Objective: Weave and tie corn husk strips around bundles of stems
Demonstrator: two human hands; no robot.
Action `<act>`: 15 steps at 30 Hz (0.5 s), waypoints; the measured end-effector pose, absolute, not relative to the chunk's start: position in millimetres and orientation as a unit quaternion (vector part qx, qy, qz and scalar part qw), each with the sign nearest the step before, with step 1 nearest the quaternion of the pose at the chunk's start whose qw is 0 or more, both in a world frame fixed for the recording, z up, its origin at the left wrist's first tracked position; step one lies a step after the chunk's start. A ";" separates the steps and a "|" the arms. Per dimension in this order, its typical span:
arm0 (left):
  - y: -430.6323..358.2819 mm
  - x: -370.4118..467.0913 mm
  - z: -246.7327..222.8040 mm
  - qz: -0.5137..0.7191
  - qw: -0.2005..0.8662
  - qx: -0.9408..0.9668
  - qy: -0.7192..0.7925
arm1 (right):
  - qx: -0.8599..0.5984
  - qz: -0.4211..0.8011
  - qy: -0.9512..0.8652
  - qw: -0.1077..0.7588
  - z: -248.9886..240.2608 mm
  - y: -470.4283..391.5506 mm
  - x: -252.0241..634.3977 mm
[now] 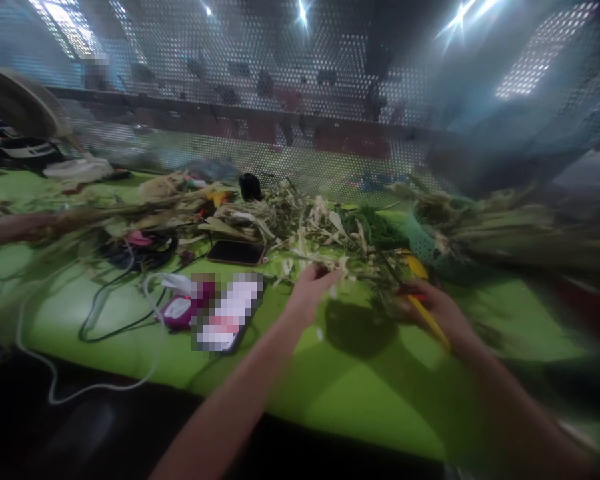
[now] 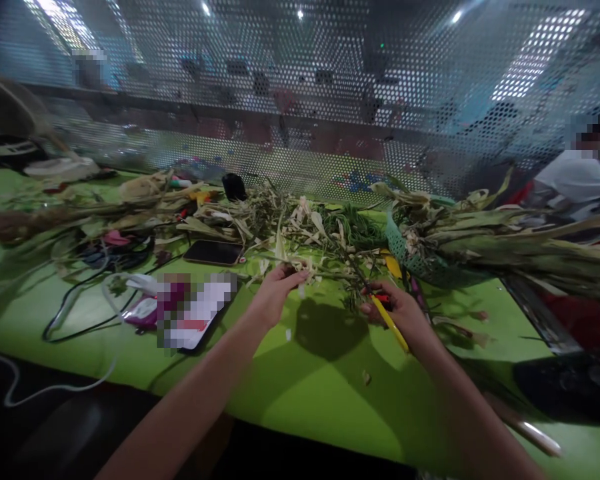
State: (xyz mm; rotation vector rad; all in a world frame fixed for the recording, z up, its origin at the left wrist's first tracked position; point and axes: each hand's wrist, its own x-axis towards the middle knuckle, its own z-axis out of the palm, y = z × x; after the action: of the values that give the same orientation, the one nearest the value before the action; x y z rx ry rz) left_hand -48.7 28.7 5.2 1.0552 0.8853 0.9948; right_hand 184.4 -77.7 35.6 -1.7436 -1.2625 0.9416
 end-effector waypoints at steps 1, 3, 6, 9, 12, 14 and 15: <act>28.7 -47.6 3.4 0.446 0.671 0.449 0.385 | -0.674 0.377 -0.490 0.404 35.2 -75.0 181.8; 27.7 -45.1 -0.2 0.449 0.692 0.424 0.374 | -0.651 0.390 -0.479 0.441 35.3 -68.0 172.7; 23.3 -40.3 -4.0 0.441 0.716 0.399 0.366 | -0.613 0.398 -0.463 0.500 37.4 -54.5 151.4; 17.7 -34.3 -4.8 0.448 0.732 0.371 0.356 | -0.591 0.383 -0.467 0.535 39.3 -41.8 128.4; 12.2 -29.7 -3.0 0.464 0.744 0.350 0.330 | -0.587 0.354 -0.473 0.553 40.0 -32.9 113.0; 8.3 -29.5 0.3 0.446 0.757 0.362 0.312 | -0.584 0.338 -0.479 0.562 40.5 -29.2 110.4; 6.3 -30.7 2.7 0.425 0.762 0.379 0.309 | -0.583 0.330 -0.484 0.563 41.1 -28.0 111.7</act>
State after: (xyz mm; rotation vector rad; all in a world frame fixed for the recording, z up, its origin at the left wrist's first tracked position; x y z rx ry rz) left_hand -30.7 6.3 2.7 0.8249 0.6733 0.9241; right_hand 111.7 -28.0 41.1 -1.3721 -1.1399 0.7757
